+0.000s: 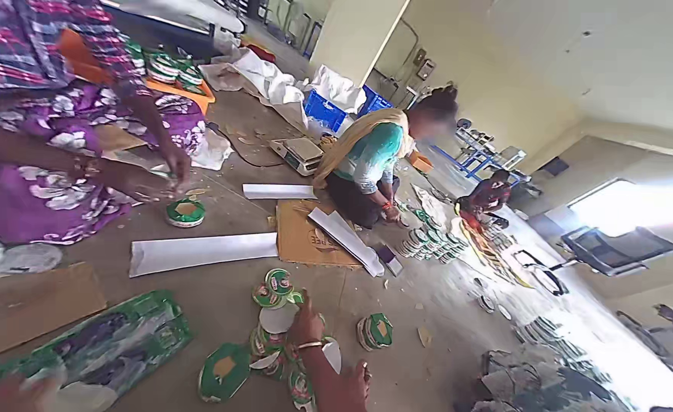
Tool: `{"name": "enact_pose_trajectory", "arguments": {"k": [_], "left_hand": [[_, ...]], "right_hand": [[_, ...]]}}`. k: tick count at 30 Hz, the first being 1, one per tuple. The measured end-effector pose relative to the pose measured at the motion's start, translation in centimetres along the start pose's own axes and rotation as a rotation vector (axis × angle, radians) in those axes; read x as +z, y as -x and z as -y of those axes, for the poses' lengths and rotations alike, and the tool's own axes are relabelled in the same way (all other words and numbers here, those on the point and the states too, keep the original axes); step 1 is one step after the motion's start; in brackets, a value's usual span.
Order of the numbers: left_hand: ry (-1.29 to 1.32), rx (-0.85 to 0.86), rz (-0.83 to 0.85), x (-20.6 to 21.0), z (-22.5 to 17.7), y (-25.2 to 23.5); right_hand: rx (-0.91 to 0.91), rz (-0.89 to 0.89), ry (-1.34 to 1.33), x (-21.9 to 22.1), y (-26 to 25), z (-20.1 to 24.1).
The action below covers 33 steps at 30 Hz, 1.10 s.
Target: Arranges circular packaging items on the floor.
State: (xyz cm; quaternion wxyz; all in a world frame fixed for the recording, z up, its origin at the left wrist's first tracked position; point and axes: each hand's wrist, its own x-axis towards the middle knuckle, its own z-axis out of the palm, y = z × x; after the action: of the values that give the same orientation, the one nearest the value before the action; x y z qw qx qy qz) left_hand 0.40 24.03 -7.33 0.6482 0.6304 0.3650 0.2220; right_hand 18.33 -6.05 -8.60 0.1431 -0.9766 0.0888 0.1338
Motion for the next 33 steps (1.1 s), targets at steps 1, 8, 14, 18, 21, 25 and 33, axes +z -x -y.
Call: {"name": "enact_pose_trajectory", "arguments": {"k": [1,8,14,18,21,25,33], "left_hand": [[-0.015,-0.037,0.080,1.2,-0.2,0.3],[-0.046,-0.438,0.693,6.9,-1.9,5.2],[-0.146,-0.409,0.680,6.2,-1.1,6.3],[-0.135,-0.341,0.616,7.1,0.6,7.5],[-0.196,-0.315,0.574,8.0,1.6,7.4],[-0.240,-0.262,0.518,8.8,3.2,6.0],[-0.625,-0.048,0.500,9.4,3.7,4.7]], "right_hand": [[-0.005,-0.029,-0.053,-0.1,0.9,0.0],[-1.053,-0.678,-0.271,4.1,11.1,0.0],[-0.897,-0.290,-0.481,6.5,16.3,-2.1],[-0.204,0.198,-0.901,4.8,16.2,-1.2],[-0.065,0.241,-0.911,3.8,14.7,0.2],[-0.015,0.278,-0.769,4.0,10.8,1.4],[-0.023,0.285,-0.502,4.9,7.6,3.0]]}}
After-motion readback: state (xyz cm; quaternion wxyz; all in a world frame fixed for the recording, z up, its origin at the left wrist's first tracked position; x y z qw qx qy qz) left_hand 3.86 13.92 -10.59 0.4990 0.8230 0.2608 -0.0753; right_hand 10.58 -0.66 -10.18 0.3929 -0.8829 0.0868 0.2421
